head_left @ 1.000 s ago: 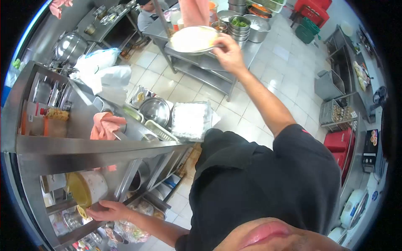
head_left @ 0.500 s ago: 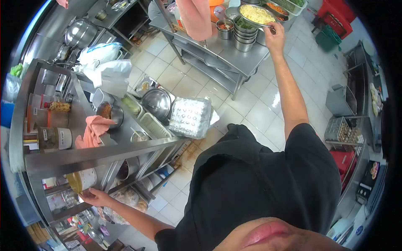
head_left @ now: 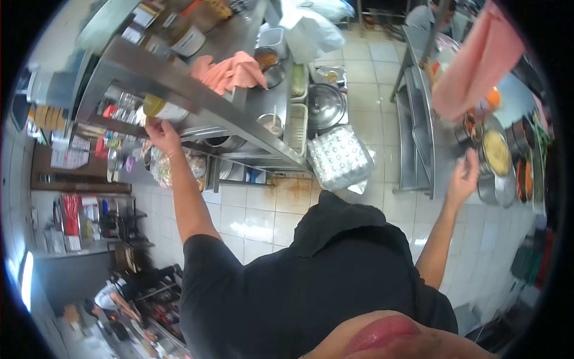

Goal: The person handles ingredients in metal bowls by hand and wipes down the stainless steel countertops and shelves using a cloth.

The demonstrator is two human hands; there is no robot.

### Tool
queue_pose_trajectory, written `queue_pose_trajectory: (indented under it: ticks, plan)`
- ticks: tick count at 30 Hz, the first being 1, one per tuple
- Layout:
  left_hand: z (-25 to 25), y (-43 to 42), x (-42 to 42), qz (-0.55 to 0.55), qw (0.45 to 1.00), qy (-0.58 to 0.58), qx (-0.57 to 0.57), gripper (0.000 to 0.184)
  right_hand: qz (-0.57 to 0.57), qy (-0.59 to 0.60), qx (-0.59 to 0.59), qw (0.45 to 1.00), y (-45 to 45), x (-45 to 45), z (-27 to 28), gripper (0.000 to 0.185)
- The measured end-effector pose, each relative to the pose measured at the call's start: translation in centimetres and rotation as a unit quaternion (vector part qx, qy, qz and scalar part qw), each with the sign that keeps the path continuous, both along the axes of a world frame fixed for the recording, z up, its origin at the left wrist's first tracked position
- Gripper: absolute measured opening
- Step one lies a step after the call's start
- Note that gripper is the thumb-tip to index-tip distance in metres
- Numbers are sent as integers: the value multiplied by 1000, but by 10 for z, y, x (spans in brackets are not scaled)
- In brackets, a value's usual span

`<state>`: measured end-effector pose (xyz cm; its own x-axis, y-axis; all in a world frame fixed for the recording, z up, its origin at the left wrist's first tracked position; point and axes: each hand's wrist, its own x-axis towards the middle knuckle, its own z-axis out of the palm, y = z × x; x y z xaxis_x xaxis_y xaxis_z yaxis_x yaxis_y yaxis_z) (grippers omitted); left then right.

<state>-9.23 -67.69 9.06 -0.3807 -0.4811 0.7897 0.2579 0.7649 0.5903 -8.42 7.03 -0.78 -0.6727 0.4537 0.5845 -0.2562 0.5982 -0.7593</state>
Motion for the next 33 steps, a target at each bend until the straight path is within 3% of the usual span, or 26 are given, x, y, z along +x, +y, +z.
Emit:
queue_pose_trajectory:
  ticks: [5,9,11,13,15,19,24,26,31,33]
  plan:
    - [5,12,1,83,996,0,-44,46,334,12,105,937,-151,-63,106,24]
    - [-3,9,0,58,997,43,10,43,529,97,173,825,-291,-117,185,25]
    - [-12,3,-2,31,996,79,25,42,634,60,188,748,-370,-147,207,27]
    - [-13,1,-4,17,994,95,57,43,672,-282,198,655,-437,-160,229,25]
    - [-6,10,-3,19,993,97,61,42,656,-333,379,561,-474,-158,251,27]
    - [-11,2,-4,15,992,109,67,41,585,-326,479,568,-486,-161,253,28]
    - [-8,5,-3,25,993,97,69,39,516,-232,590,576,-528,-274,192,28]
    - [-7,5,-5,15,992,106,65,39,531,-158,585,593,-545,-333,158,29]
    - [-1,13,-9,32,991,117,56,39,550,-103,500,661,-536,-354,175,33]
    - [-2,15,-8,31,989,113,90,40,532,-48,522,665,-549,-391,155,32]
